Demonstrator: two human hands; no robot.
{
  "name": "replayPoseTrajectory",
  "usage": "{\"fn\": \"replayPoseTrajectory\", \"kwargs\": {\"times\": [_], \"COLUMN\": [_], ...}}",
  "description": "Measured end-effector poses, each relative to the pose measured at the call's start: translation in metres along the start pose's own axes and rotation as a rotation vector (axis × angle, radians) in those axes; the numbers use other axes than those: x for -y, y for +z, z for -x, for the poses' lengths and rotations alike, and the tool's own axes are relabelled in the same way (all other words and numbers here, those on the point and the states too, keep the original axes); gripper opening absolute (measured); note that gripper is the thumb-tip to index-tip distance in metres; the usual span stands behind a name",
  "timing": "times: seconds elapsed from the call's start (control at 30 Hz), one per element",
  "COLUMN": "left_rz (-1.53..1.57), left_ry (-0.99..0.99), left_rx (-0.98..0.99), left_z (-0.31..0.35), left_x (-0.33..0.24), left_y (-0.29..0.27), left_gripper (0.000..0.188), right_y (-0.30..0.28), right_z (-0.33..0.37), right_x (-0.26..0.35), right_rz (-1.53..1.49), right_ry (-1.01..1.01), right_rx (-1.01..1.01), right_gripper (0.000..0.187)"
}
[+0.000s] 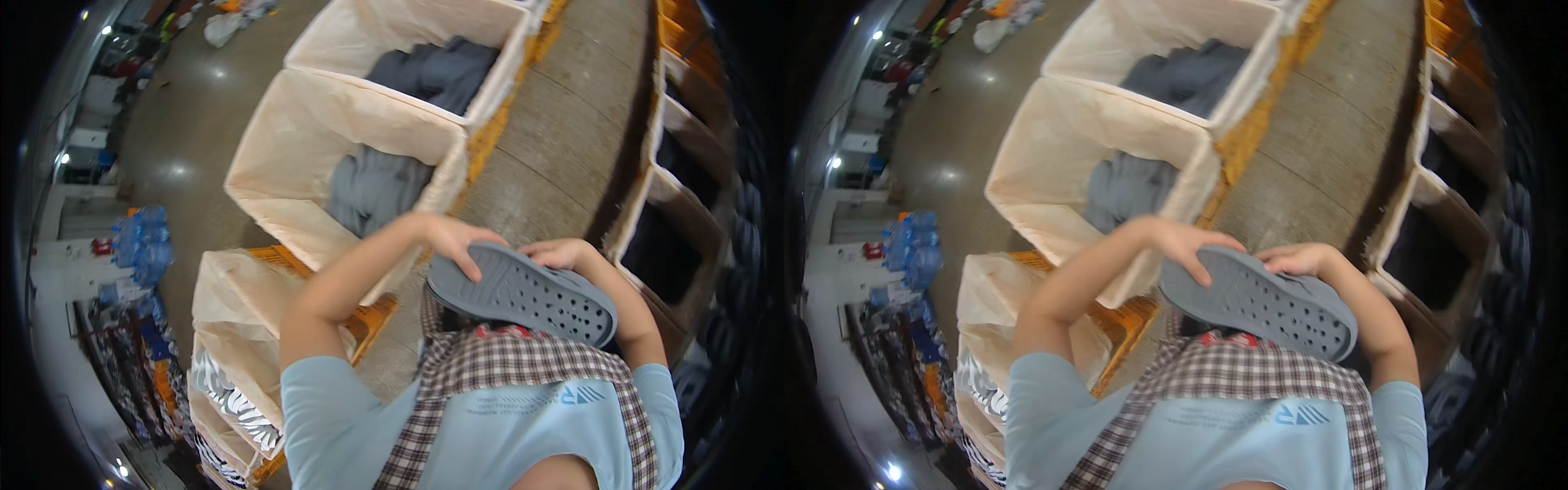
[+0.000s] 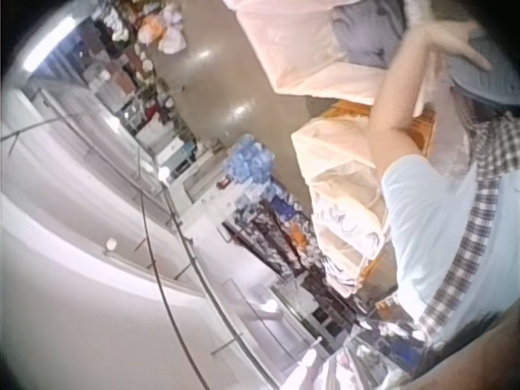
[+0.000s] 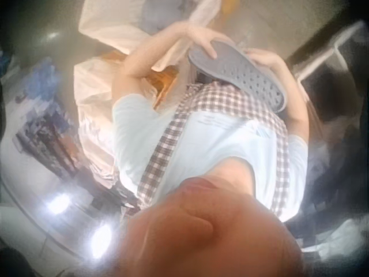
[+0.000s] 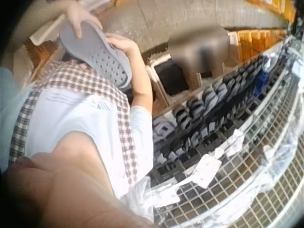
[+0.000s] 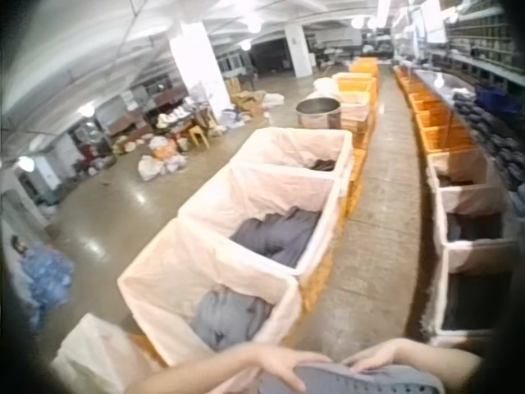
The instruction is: The person picks up stacks of gray and black slippers from a shelf, separates them, and places them into different bins. The person handles the slippers by hand, moving them from the shelf to the bins repeatedly.
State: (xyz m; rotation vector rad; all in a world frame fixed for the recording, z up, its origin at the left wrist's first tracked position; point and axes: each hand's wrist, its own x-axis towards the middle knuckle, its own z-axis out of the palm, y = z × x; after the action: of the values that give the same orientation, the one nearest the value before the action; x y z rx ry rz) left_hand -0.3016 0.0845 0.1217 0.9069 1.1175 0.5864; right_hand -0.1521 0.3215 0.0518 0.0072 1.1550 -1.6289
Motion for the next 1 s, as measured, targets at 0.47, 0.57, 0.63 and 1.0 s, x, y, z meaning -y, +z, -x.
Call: {"fn": "replayPoseTrajectory", "kwargs": {"times": [0.47, 0.57, 0.63, 1.0], "left_rz": [0.331, -0.222, -0.338, -0.417], "left_ry": [-0.172, -0.738, -0.974, -0.795], "left_rx": [-1.622, -1.777, -1.755, -1.596], "left_z": [0.291, 0.300, 0.294, 0.154], "left_x": [0.251, 0.327, 0.378, 0.544], "left_y": [-0.043, -0.106, -0.144, -0.182], "left_gripper": [0.080, 0.083, 0.082, 0.094], "right_y": [-0.027, -0.029, -0.032, -0.051], "right_z": [-0.185, -0.204, -0.217, -0.241], "right_x": [0.130, 0.116, 0.114, 0.093], "right_rz": [0.917, 1.323, 1.456, 1.630], "right_ry": [-0.611, -0.598, -0.561, -0.587], "right_rx": [-0.930, -0.879, -0.873, -0.908], "right_gripper": [0.032, 0.032, 0.028, 0.020]}}
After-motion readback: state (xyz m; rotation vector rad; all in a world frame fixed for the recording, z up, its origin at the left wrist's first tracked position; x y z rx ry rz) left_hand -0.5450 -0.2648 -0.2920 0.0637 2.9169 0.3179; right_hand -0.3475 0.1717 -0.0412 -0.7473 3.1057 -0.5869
